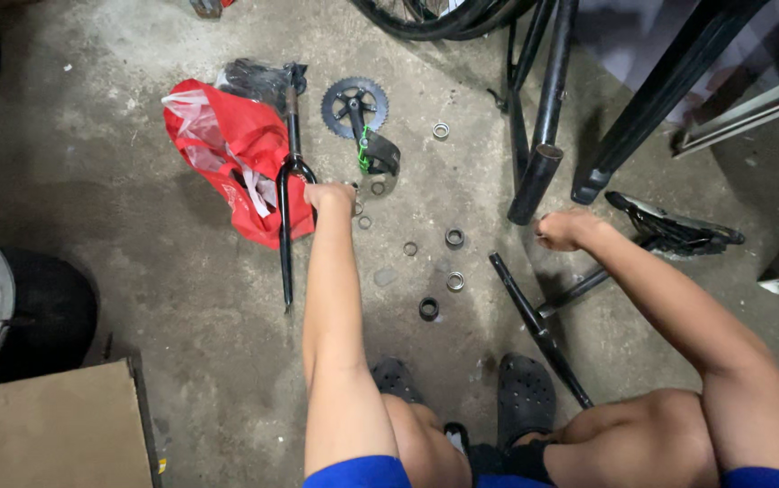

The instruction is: The person disassembles and handles various bicycle components including a fork, headset bearings, and a stem. They hold a headset bearing and clean or apply substance to the stem using a screwdriver.

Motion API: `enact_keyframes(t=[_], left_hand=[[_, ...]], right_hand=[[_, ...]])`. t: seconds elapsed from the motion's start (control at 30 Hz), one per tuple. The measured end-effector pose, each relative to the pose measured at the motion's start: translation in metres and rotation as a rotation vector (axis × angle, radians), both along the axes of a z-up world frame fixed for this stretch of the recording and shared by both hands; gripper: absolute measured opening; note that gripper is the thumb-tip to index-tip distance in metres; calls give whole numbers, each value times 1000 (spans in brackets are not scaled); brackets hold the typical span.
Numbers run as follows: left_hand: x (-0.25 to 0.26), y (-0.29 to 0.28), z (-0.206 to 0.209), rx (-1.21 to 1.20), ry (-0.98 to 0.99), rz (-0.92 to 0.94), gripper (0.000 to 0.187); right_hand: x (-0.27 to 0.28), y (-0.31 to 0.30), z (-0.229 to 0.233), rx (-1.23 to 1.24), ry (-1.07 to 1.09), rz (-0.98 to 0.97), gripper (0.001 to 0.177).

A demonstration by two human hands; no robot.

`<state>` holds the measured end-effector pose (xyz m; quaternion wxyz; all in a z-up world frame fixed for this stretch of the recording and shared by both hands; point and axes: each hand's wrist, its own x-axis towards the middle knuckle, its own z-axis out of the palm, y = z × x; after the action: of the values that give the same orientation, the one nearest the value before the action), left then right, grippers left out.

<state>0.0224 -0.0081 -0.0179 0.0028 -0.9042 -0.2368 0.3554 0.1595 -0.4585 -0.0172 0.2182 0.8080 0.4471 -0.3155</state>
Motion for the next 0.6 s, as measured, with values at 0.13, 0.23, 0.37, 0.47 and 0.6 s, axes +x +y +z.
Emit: enact_keyframes(t=[0.13, 0.23, 0.37, 0.47, 0.6], left_hand=[[6, 2, -13, 1, -8, 23, 37], [8, -2, -15, -7, -12, 0, 39], [10, -10, -8, -12, 12, -18, 41], [11, -10, -3, -5, 2, -17, 42], [8, -9, -1, -16, -8, -7, 42]], right_hand=[[-12, 11, 3, -10, 12, 155, 33], [-29, 19, 4, -61, -7, 112, 36], [-50, 32, -2, -109, -3, 139, 43], [-63, 43, -11, 113, 61, 283, 42], [-72, 44, -11, 182, 52, 377, 33]])
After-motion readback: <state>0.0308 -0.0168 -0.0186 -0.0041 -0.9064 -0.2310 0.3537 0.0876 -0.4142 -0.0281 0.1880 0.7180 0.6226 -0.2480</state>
